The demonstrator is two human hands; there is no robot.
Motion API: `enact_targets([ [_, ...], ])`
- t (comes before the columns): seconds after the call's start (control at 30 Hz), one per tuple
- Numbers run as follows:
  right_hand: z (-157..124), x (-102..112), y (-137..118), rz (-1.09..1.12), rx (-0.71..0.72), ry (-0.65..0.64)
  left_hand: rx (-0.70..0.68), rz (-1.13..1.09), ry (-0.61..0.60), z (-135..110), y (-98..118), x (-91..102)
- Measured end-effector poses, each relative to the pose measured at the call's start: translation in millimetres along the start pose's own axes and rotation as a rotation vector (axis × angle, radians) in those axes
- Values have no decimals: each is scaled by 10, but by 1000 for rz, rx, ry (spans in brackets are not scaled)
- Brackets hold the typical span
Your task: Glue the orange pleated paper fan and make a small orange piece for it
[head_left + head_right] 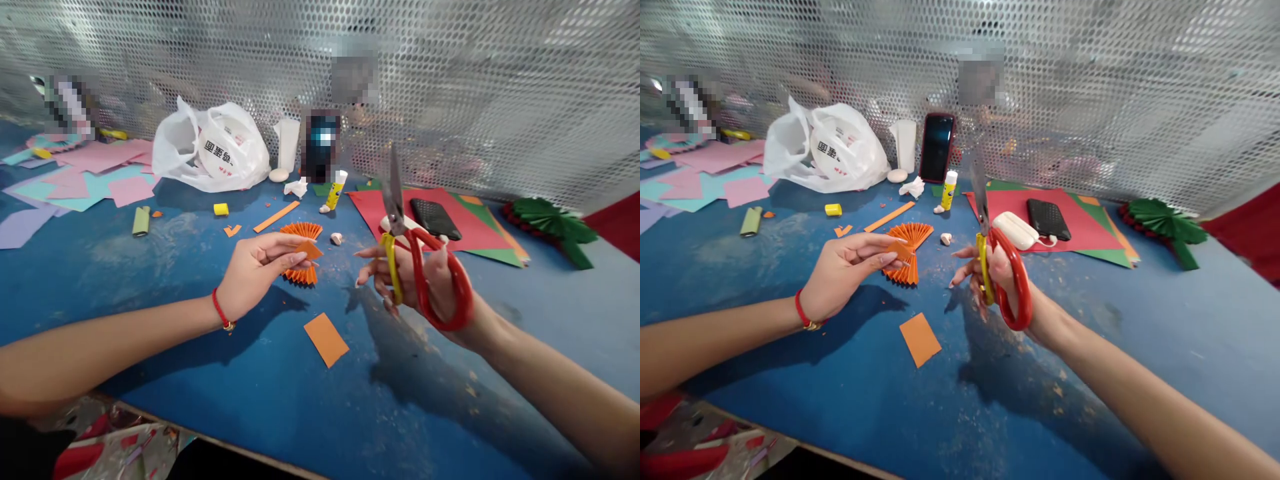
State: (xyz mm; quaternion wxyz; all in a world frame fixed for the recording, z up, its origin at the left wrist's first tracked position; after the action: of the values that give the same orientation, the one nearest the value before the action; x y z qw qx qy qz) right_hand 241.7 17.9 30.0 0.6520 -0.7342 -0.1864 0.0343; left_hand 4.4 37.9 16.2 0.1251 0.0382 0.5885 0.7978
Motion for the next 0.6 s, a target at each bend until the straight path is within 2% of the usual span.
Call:
enact_targets([
  [0.1, -12, -18, 2, 75, -67, -63, 42, -9, -5, -22, 19, 1],
  [0.2, -52, -45, -10, -47, -29, 9, 64, -6, -4, -26, 45, -3],
  [0.3, -108, -127, -3, -113, -36, 36, 28, -12, 11, -24, 95, -8],
  [0.47, -183, -289, -7, 37, -24, 87, 26, 62, -88, -97, 143, -66],
  [0.6, -224, -430, 15, 159, -33, 38, 20, 102, -156, -238, 122, -161],
])
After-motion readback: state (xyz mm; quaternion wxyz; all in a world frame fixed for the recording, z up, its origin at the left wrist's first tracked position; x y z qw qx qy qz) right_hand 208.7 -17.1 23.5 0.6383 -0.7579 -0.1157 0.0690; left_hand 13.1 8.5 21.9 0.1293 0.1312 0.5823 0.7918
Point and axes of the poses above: each hand's wrist, its own z-axis towards the middle knuckle, its own x-axis out of the back of the hand, y = z × x, the point moved 3 cm from there along z, towards the middle knuckle, and after that the axes turned 9 degrees about -x, right-handed, at the moved point
